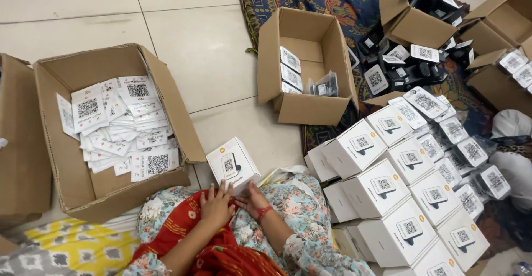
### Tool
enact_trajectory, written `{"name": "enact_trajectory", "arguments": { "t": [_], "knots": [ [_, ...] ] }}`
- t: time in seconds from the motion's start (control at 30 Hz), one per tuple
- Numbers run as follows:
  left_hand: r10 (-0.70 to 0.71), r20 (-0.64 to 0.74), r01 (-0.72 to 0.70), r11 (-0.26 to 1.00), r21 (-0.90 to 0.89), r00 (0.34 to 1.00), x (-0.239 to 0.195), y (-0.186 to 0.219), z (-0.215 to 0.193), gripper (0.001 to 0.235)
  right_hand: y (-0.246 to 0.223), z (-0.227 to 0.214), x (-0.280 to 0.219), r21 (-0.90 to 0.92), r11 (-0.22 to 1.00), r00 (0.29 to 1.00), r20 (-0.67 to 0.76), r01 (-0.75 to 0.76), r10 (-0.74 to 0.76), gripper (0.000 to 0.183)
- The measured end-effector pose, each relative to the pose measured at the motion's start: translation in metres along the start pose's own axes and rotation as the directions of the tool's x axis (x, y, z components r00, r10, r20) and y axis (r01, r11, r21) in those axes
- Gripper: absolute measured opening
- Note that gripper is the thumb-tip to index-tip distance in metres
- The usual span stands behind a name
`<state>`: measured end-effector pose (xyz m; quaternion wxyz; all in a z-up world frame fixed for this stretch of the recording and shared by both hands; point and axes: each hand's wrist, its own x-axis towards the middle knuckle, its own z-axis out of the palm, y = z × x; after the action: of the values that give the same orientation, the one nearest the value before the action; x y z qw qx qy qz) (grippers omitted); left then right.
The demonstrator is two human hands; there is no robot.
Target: The person sits on the floor and packs small white boxes. They open each box, place a black device wrapped in plastic inside, add a white paper insert with a QR code, close the box, and stack it with others.
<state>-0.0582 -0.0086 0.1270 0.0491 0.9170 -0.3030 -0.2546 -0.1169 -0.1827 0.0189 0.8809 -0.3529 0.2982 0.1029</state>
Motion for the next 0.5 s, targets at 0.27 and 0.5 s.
{"name": "enact_trajectory", "arguments": {
  "t": [0.27, 0.5],
  "knots": [
    [-0.020, 0.054, 0.019, 1.000, 0.020, 0.998, -0.003, -0.004, 0.005, 0.089, 0.030, -0.028, 0.036, 0.024, 0.999, 0.975, -0.220, -0.020, 0.025, 0.069],
    [0.020, -0.005, -0.020, 0.999, 0.029, 1.000, 0.010, -0.010, 0.008, 0.091, 0.019, -0.003, 0.012, 0.005, 0.997, 0.935, -0.346, -0.076, 0.073, 0.066]
  ]
}}
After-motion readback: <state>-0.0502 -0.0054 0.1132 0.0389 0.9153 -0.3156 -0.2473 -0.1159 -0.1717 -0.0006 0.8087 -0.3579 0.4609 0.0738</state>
